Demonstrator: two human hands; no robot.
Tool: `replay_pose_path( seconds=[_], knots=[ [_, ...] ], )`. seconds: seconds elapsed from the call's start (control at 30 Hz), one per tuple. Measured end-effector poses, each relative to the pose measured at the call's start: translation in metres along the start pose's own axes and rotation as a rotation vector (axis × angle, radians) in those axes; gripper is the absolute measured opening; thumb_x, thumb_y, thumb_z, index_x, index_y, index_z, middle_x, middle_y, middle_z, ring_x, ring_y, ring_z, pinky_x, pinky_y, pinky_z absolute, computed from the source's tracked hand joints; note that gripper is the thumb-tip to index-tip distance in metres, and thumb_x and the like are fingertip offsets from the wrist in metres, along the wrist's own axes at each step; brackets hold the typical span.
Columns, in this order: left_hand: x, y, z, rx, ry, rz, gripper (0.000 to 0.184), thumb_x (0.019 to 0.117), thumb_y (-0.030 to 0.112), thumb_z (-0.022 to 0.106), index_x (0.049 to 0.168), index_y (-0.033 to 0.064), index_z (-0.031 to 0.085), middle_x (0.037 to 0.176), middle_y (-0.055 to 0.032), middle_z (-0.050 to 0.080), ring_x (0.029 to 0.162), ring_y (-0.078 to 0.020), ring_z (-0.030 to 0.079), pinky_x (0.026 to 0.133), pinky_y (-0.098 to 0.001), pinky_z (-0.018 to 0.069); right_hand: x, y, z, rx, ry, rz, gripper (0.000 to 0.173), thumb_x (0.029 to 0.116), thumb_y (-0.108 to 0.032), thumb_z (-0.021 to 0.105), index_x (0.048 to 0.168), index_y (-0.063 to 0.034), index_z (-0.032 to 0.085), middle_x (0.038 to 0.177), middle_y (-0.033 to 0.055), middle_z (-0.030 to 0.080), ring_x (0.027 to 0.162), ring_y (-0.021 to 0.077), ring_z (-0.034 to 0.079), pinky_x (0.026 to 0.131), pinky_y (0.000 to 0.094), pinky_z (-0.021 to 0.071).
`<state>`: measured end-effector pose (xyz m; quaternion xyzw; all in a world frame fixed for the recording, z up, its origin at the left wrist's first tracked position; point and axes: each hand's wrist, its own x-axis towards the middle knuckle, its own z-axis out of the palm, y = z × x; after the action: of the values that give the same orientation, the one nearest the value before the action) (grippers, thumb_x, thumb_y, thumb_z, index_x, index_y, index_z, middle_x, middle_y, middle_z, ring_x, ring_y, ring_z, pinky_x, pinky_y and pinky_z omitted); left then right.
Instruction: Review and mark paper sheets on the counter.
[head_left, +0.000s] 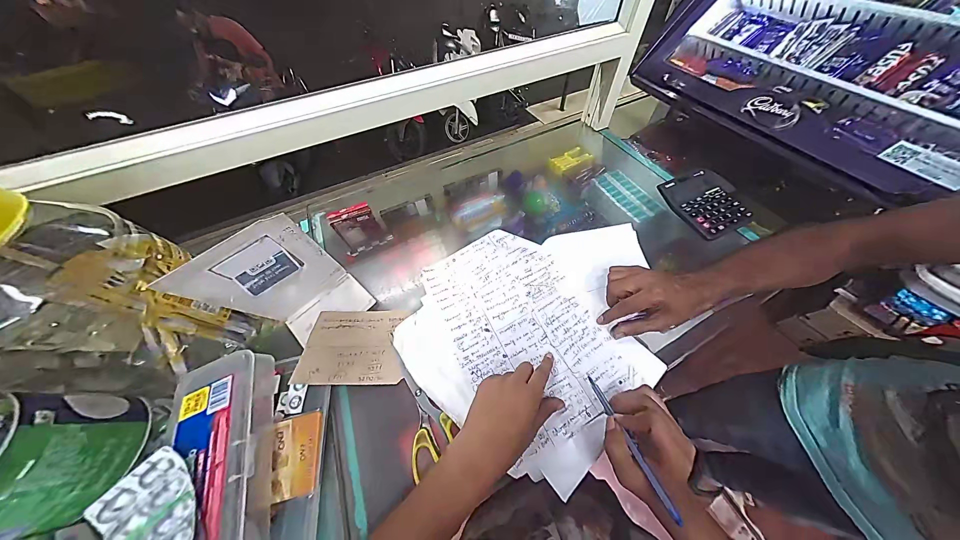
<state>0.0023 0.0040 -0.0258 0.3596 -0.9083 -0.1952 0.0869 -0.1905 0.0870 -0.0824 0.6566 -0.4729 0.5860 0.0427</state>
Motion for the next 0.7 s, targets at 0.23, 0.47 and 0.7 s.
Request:
replay_pose_path(
  seconds=[0.23, 0.47, 0.7],
  knots=[
    [-0.0002, -0.0002, -0.0001, -0.003, 0.011, 0.006, 0.053, 0.1016, 0.037, 0.059, 0.142, 0.0034, 0.059, 0.096, -0.0186, 0.071, 0.073, -0.0338, 0.072, 0.063, -0.0468, 0.0582, -0.0015, -0.0015, 0.0028, 0.002, 0.004, -0.002, 0.01, 0.09, -0.019, 0.06, 0.086, -0.0143, 0.053, 0.082, -0.0018, 0.058, 0.08, 0.0037, 0.059, 0.072, 0.0124, 0.0477],
    [0.0, 0.0004, -0.0015, -0.008, -0.014, -0.004, 0.053, 0.102, 0.038, 0.058, 0.143, 0.004, 0.058, 0.097, -0.0189, 0.071, 0.075, -0.0342, 0.072, 0.064, -0.047, 0.058, -0.0008, -0.0026, 0.002, -0.01, 0.01, -0.016, 0.009, 0.09, -0.019, 0.06, 0.086, -0.0145, 0.052, 0.082, -0.0019, 0.059, 0.081, 0.0036, 0.059, 0.073, 0.0125, 0.0477],
    [0.0005, 0.0013, -0.0031, -0.005, -0.03, -0.014, 0.054, 0.1025, 0.038, 0.058, 0.144, 0.0042, 0.057, 0.098, -0.0192, 0.071, 0.077, -0.0344, 0.072, 0.065, -0.0469, 0.0581, -0.001, -0.0023, 0.003, 0.008, 0.003, -0.021, 0.009, 0.09, -0.018, 0.06, 0.086, -0.0143, 0.053, 0.083, -0.0019, 0.058, 0.081, 0.004, 0.059, 0.073, 0.0129, 0.0481]
  ],
)
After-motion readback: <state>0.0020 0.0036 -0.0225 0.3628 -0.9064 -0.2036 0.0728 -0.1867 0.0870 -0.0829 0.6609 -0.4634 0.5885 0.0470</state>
